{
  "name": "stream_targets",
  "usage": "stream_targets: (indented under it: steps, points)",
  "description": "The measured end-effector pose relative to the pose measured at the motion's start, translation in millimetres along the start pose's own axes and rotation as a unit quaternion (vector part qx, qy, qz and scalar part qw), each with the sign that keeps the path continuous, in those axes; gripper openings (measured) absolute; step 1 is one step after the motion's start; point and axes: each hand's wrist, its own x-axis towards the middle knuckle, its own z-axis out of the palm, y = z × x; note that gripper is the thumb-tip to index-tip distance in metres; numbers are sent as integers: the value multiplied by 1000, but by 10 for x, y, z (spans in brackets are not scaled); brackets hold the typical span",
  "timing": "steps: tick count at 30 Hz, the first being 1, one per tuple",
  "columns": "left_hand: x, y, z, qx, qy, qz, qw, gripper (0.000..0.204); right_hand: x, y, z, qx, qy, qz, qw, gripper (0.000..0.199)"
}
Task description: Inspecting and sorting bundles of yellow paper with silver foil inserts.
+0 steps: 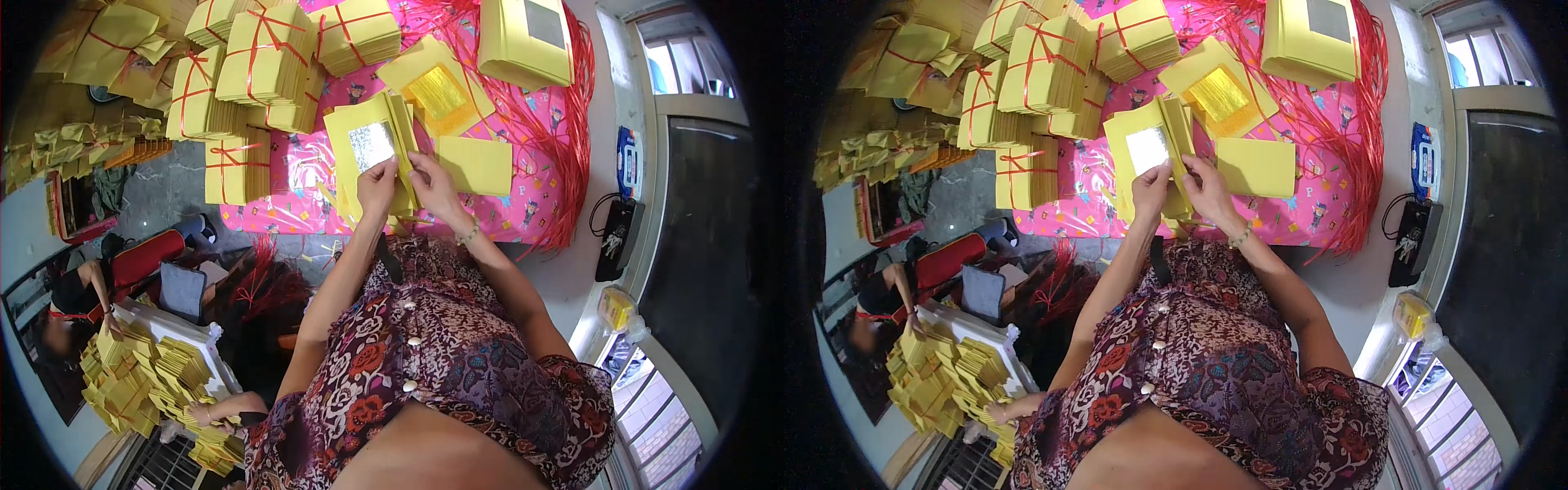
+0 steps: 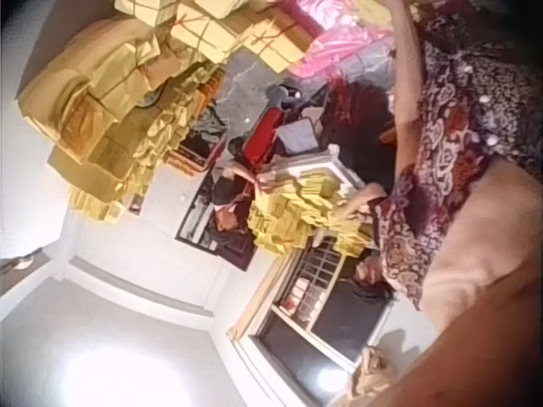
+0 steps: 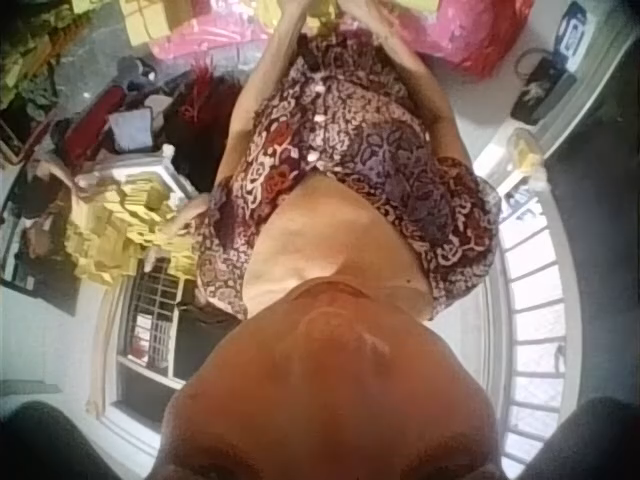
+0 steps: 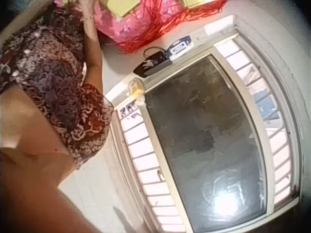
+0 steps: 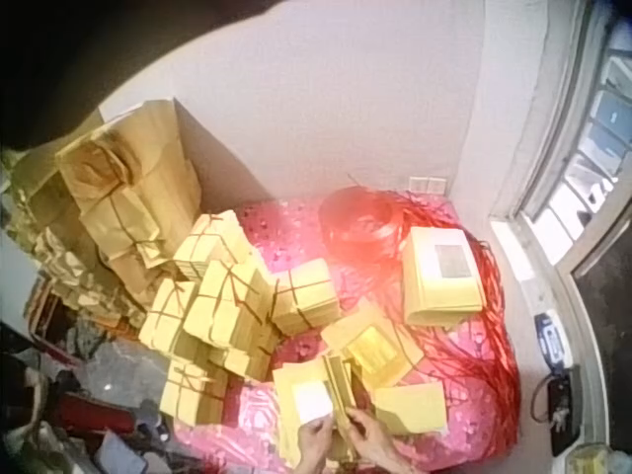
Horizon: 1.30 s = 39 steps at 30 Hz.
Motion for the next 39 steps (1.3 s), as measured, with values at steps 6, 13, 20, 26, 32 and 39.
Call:
stream_targets:
  steps: [6,13,20,26,32,39]
  points:
    - [-20,31,7,-6,-1,2,1000,29,1,12,5,0,2,6,1000,37]
    - [-4,12,-1,6,3,6,1000,31,6,15,8,15,-3,-6,1000,37]
    - [-15,14,9,-20,-5,12,1000,31,-4,13,25,49,-1,-4,999,42]
    - [-12,14,-2,-17,-2,4,1000,29,-4,-22,26,68,1,-4,998,42]
    - [-8,12,5,-13,-1,8,1000,30,3,139,44,23,7,-32,999,43]
    - [-5,18,1,-17,-8,7,1000,31,5,59,31,59,-8,9,998,44]
